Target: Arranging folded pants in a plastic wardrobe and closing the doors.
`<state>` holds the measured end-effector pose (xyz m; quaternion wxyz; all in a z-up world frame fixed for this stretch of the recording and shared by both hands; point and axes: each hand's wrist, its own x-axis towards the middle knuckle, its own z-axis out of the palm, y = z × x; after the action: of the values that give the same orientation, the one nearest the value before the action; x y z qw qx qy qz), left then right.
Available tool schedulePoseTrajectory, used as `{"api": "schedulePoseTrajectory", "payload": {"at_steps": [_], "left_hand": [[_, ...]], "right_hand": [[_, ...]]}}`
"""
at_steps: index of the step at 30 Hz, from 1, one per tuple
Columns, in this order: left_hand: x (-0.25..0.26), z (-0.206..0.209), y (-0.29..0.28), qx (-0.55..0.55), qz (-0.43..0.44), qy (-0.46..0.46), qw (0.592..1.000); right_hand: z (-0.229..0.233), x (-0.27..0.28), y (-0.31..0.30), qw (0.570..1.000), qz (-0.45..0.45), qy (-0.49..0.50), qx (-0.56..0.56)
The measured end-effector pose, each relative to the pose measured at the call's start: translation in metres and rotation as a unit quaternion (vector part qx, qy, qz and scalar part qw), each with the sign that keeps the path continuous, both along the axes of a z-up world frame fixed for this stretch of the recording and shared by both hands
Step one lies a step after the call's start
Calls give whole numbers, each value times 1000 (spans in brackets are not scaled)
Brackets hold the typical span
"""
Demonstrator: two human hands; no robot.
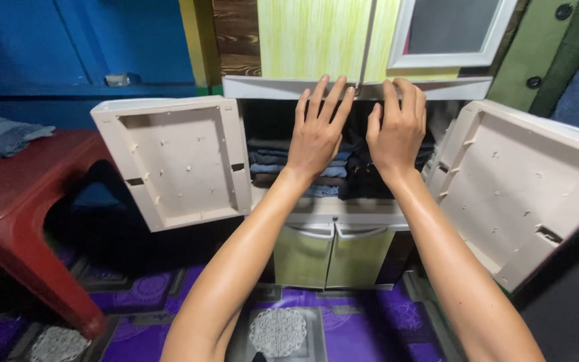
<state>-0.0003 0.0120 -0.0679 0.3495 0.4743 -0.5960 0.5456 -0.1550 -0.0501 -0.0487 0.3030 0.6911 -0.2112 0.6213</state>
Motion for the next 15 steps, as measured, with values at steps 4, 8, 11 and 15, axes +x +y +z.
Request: {"api": "schedulePoseTrajectory", "payload": {"at_steps": [4,8,11,15], "left_hand": [[9,-27,29,27,-4,30,999],[29,-89,56,35,-38,120,991],[56,-154,67,91,-29,140,986],[94,-224,58,214,-2,156,964]], "right_hand": [[-37,22,22,999,36,-13,31],[-117,63,19,986,116,37,117],[-185,97,15,966,141,118,183],[-244,134,9,947,104,177,248]]}}
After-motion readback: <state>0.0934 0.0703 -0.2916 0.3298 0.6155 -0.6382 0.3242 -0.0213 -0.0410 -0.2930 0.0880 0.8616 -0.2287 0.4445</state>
